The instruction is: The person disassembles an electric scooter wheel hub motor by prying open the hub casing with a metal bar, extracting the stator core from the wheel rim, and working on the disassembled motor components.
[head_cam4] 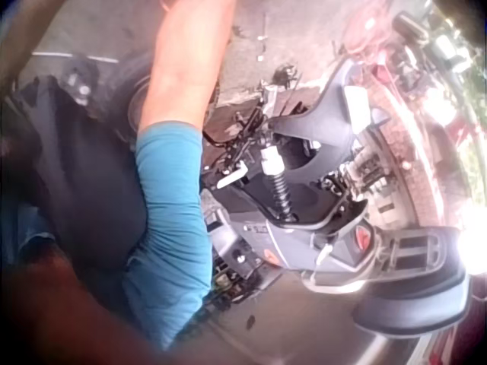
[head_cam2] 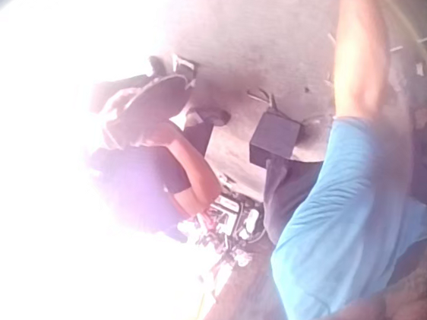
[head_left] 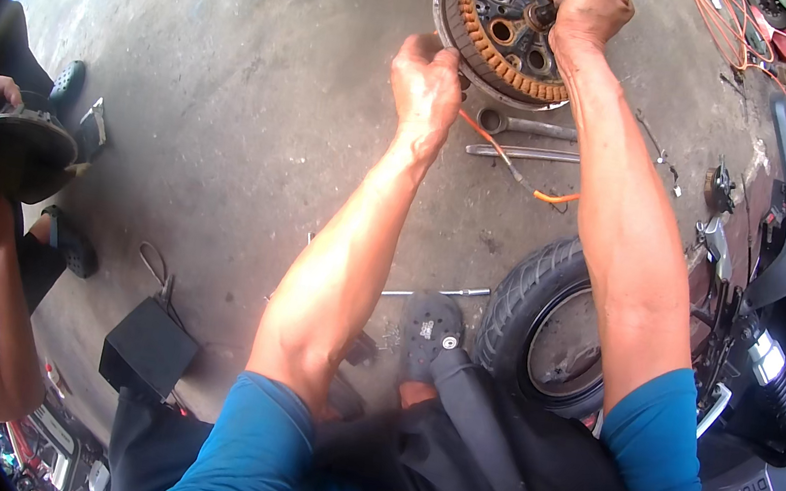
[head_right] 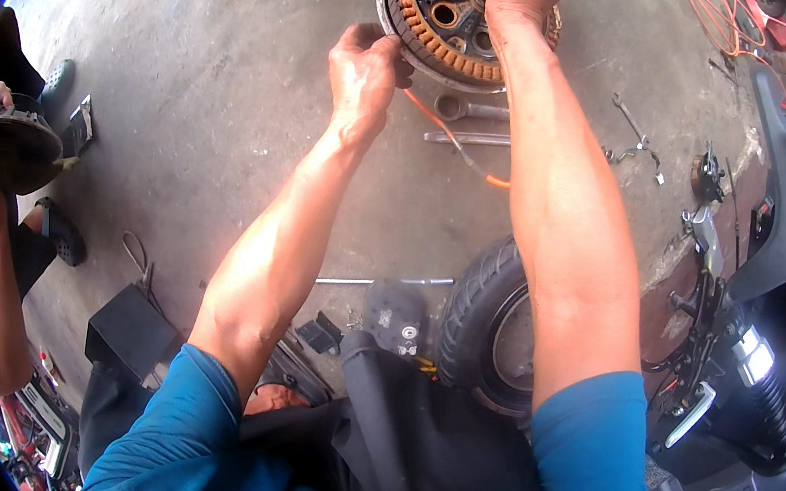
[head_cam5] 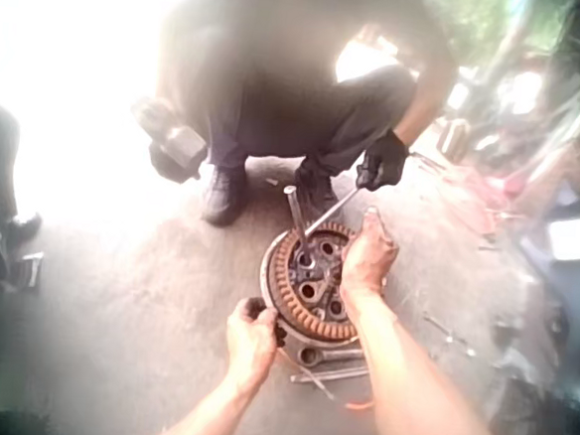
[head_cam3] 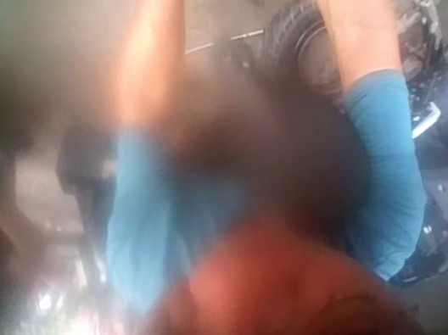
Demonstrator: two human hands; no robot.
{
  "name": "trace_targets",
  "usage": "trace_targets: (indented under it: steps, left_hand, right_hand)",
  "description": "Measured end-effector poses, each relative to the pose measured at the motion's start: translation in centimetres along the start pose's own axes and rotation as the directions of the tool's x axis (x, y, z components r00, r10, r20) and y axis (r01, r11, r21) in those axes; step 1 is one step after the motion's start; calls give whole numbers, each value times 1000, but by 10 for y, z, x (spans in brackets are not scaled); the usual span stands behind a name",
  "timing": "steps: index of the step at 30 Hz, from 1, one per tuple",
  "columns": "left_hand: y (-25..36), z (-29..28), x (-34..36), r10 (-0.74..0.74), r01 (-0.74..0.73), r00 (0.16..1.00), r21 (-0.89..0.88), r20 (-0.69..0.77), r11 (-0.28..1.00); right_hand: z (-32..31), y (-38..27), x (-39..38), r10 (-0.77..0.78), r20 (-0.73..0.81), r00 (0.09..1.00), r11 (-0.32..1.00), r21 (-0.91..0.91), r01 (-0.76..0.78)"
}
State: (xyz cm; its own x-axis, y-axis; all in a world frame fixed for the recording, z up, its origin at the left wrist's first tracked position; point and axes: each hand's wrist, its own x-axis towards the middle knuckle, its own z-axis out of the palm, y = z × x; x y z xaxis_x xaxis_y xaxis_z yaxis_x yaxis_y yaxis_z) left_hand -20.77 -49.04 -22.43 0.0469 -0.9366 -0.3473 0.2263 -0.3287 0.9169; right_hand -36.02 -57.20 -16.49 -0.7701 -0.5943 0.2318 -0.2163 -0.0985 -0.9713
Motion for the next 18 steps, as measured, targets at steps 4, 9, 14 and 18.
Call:
trace_targets:
  steps: [4, 9, 14, 18]
  left_hand:
    - [2, -1, 2, -22, 22, 1000, -3, -6, 1000]
    - [4, -2, 3, -23, 23, 1000, 10, -10, 1000]
    - [7, 1, 2, -27, 27, 1000, 12, 7, 1000]
    - [9, -2, 2, -48, 48, 999, -4, -4, 999]
  right_hand:
    - [1, -5, -2, 43, -6, 999, 992, -117, -44]
    - [-1, -1, -2, -16, 19, 1000, 975, -223, 20]
    - [-3, 21, 13, -388, 91, 917, 790, -480, 382]
    - [2, 9, 4, -26, -26, 999, 965, -260, 19]
